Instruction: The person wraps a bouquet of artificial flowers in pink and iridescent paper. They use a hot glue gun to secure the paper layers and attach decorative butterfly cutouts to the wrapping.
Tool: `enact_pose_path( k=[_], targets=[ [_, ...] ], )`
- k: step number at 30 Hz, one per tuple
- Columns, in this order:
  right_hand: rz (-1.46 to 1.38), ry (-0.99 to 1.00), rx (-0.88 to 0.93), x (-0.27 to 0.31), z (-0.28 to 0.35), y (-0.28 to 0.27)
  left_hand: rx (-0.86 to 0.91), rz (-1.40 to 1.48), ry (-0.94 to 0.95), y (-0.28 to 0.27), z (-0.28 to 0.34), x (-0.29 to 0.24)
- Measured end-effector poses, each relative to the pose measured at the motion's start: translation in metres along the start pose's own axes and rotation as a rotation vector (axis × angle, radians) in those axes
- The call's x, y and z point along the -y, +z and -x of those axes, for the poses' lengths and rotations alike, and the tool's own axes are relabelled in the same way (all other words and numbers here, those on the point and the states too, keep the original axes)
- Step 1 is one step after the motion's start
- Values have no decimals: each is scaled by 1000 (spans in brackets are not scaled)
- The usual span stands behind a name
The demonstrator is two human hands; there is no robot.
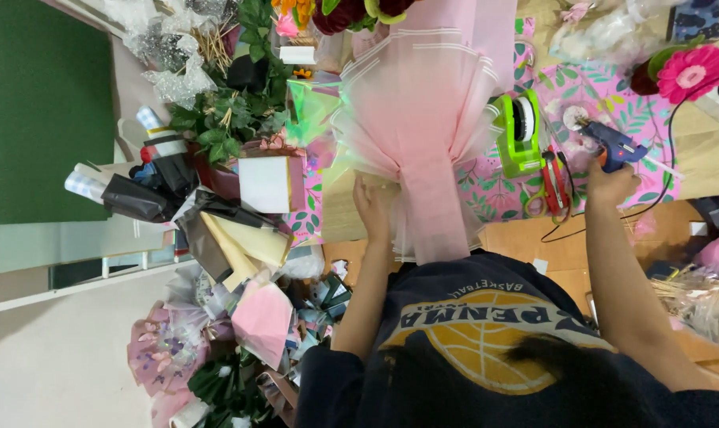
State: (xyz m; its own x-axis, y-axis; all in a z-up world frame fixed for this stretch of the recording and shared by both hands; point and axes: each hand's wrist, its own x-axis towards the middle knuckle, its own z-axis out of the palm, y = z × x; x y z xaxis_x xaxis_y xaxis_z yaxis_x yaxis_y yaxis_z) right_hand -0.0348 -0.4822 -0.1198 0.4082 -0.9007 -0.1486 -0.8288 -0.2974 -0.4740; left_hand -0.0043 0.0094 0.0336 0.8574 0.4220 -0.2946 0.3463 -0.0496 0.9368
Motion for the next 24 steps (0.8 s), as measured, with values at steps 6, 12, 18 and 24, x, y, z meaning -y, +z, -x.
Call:
enact_pose_path(
  k=[6, 12, 18, 24],
  targets=[
    [-227, -396, -266, 49, 78, -71, -55, 240, -180, -23, -18, 11],
    [-443, -616, 618, 79, 180, -49, 306, -298, -142, -13, -3, 43],
    [-311, -588, 893, 137, 235, 10, 355, -233, -108, 12, 6, 34],
    [-459, -289, 1034, 153, 239, -3, 405, -85, -155, 15, 4, 37]
  ],
)
